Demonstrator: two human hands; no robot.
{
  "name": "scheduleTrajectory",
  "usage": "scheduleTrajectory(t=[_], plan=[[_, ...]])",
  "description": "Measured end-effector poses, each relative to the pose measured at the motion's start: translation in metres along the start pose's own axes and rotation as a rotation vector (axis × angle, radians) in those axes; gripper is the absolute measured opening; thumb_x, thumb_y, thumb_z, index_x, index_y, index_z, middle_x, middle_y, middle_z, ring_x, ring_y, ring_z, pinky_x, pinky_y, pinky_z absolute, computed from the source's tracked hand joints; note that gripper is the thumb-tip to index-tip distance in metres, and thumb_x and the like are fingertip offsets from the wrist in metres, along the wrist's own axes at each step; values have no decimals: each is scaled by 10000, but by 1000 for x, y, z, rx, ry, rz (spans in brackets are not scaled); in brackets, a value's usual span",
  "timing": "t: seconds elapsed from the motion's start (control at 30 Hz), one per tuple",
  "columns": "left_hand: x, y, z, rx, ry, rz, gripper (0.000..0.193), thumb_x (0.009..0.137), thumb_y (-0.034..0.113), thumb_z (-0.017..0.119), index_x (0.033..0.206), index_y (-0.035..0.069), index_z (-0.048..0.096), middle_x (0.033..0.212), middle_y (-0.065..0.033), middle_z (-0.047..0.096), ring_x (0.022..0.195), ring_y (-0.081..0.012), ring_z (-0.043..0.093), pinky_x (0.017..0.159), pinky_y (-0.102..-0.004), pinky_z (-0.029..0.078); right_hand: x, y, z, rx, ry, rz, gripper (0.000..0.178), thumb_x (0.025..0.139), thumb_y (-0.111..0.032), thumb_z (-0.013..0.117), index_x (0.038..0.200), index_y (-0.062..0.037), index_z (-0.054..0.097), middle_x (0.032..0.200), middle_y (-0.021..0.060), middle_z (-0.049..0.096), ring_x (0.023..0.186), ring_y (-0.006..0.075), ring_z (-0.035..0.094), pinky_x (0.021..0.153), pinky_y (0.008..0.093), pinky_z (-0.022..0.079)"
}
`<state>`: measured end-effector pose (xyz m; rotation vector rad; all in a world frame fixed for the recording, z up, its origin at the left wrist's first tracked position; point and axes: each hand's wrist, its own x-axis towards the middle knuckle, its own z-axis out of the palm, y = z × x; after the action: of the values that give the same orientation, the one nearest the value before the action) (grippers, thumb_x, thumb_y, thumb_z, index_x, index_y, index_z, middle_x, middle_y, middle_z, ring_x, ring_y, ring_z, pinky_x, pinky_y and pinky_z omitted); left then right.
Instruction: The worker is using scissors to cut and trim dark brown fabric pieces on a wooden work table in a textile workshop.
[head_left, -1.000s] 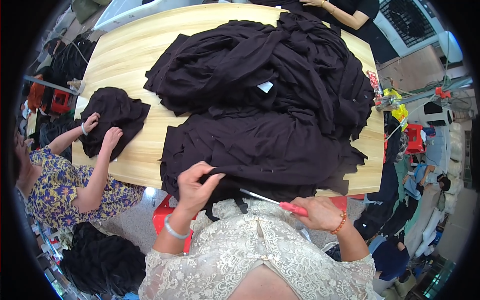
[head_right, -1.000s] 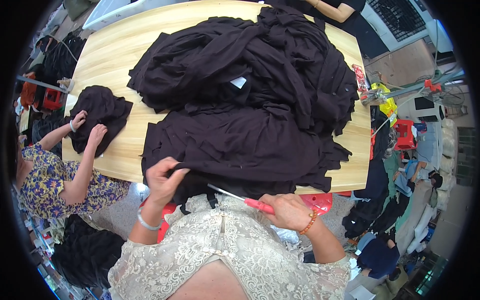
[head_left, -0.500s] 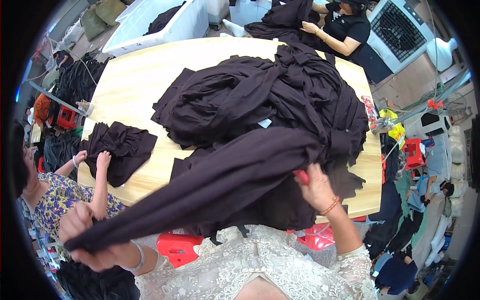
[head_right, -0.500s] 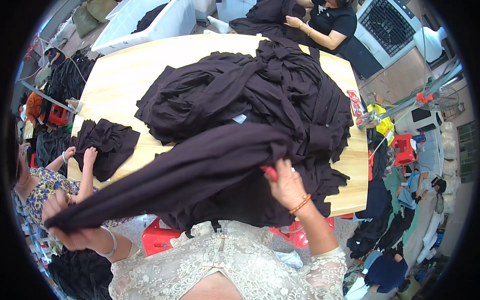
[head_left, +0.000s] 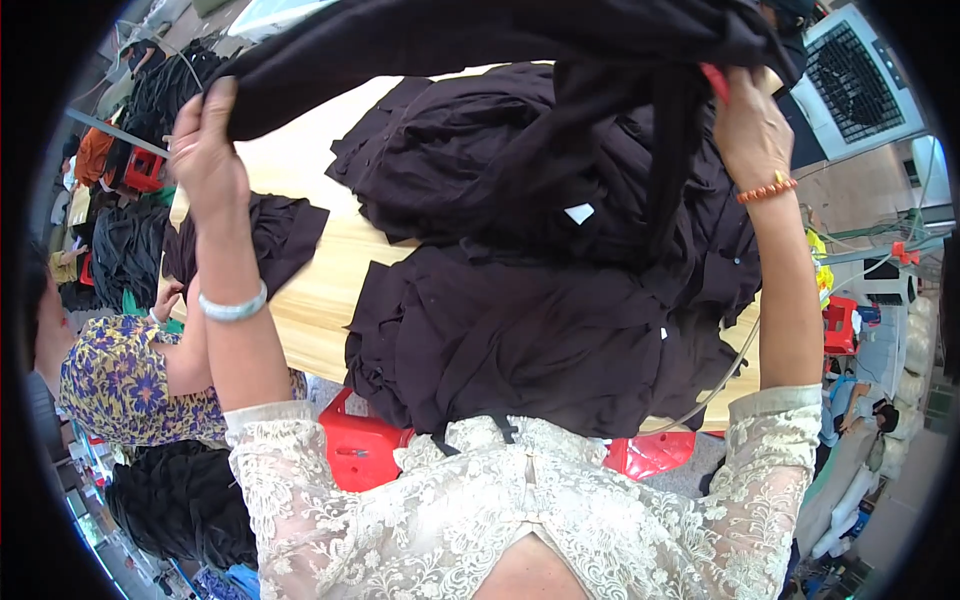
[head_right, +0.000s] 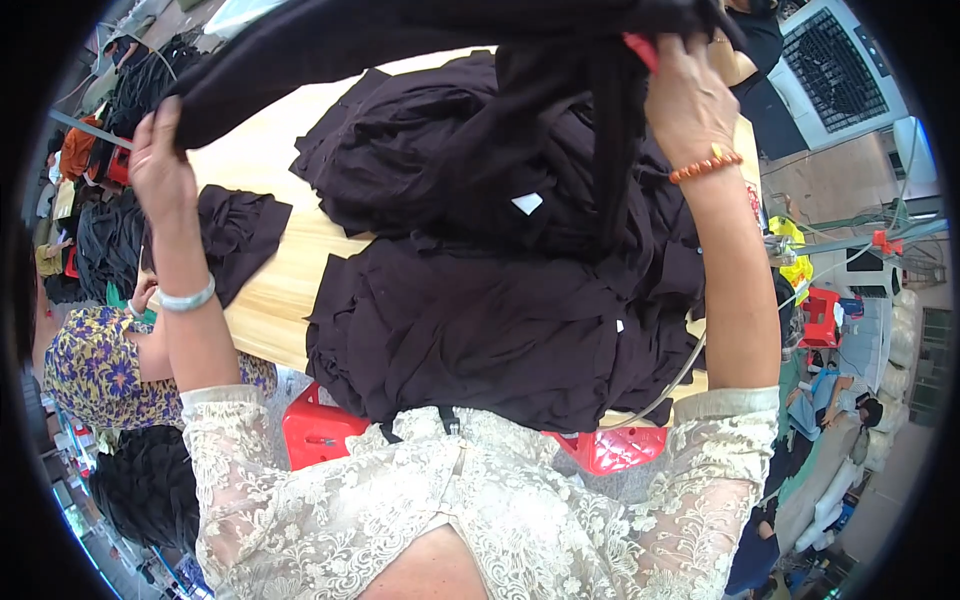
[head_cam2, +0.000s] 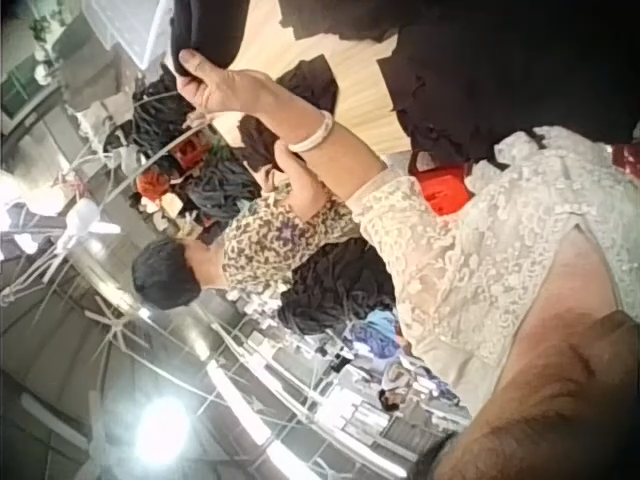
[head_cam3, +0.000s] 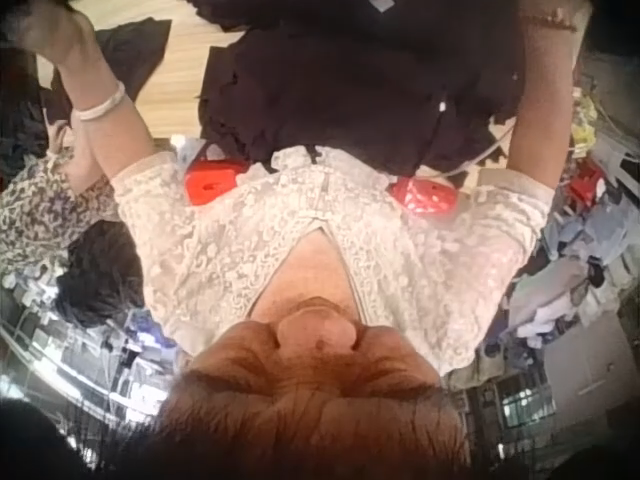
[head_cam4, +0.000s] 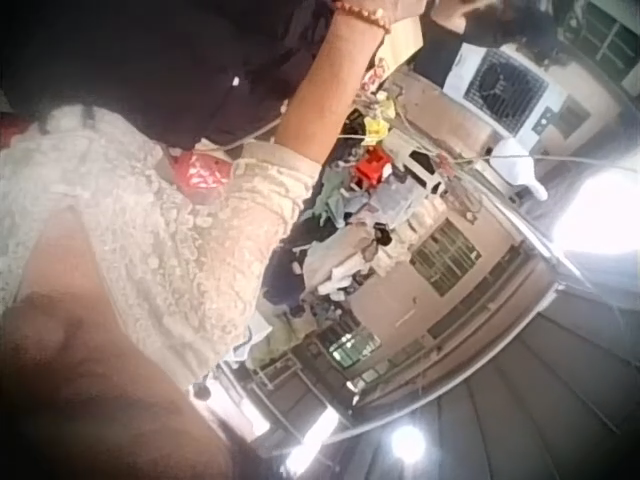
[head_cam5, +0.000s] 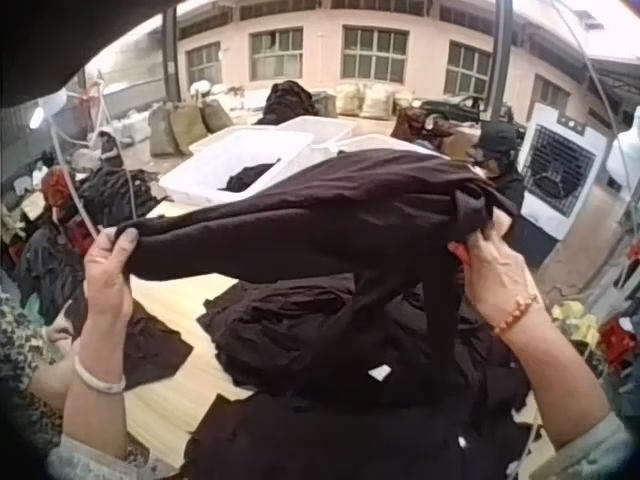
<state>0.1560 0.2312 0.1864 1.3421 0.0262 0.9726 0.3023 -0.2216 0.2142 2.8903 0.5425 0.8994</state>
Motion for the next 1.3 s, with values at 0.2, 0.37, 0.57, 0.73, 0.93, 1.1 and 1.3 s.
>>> scheduleTrajectory(t=[0.2, 0.37, 0.57, 0.73, 0.93, 1.1, 1.3], plan=[[-122, -71, -38, 603, -142, -348, 235, 874, 96, 668, 1076, -15, 627, 922, -23, 640, 833, -88, 580, 769, -240, 484, -93, -18, 40, 162, -665, 5, 285, 870, -287, 620, 958, -17, 590, 843, 243, 650, 794, 410, 644, 704, 482, 517], [-301, -4, -26, 614, -705, -1015, 270, 733, 144, 789, 920, 0, 657, 792, -55, 629, 712, -92, 581, 655, -246, 499, -211, -21, 27, 727, -883, 397, 430, 810, -345, 723, 674, 27, 556, 612, 211, 569, 588, 347, 611, 562, 401, 472], [-400, -4, -33, 1022, -843, -620, 201, 770, 120, 719, 875, -8, 604, 820, -138, 601, 773, -282, 609, 689, -380, 488, -298, -60, -2, 793, -784, 11, 639, 664, -162, 816, 1199, -29, 492, 1147, 184, 560, 991, 389, 586, 849, 427, 492], [-378, -16, -51, 548, -325, -819, 87, 858, 33, 625, 806, 28, 555, 668, 51, 492, 604, -26, 429, 526, -214, 363, -315, -40, 25, 883, -670, 7, 235, 772, -74, 695, 976, -24, 588, 892, 186, 591, 789, 400, 598, 729, 443, 498], [-274, -4, -19, 221, -30, -615, 73, 904, 72, 623, 892, 53, 553, 760, 72, 485, 674, 6, 410, 608, -151, 332, -284, -17, 12, 977, -639, 217, 126, 793, -81, 698, 841, -4, 610, 746, 153, 604, 689, 333, 622, 632, 353, 480], [-252, -44, 6, 363, -225, -503, 82, 920, 103, 611, 897, 30, 582, 727, 47, 534, 677, -20, 465, 600, -189, 398, -299, -44, 6, 891, -719, -87, 619, 673, -185, 819, 1179, -8, 510, 1088, 205, 597, 1008, 400, 590, 847, 411, 501], [-332, -76, -61, 1085, -548, -635, 597, 777, 286, 729, 1267, 64, 470, 1198, -199, 539, 1152, -397, 496, 931, -468, 434, -317, -49, 18, 957, -753, 167, 387, 727, 4, 708, 1081, -15, 553, 838, 153, 591, 743, 335, 609, 692, 384, 488]])
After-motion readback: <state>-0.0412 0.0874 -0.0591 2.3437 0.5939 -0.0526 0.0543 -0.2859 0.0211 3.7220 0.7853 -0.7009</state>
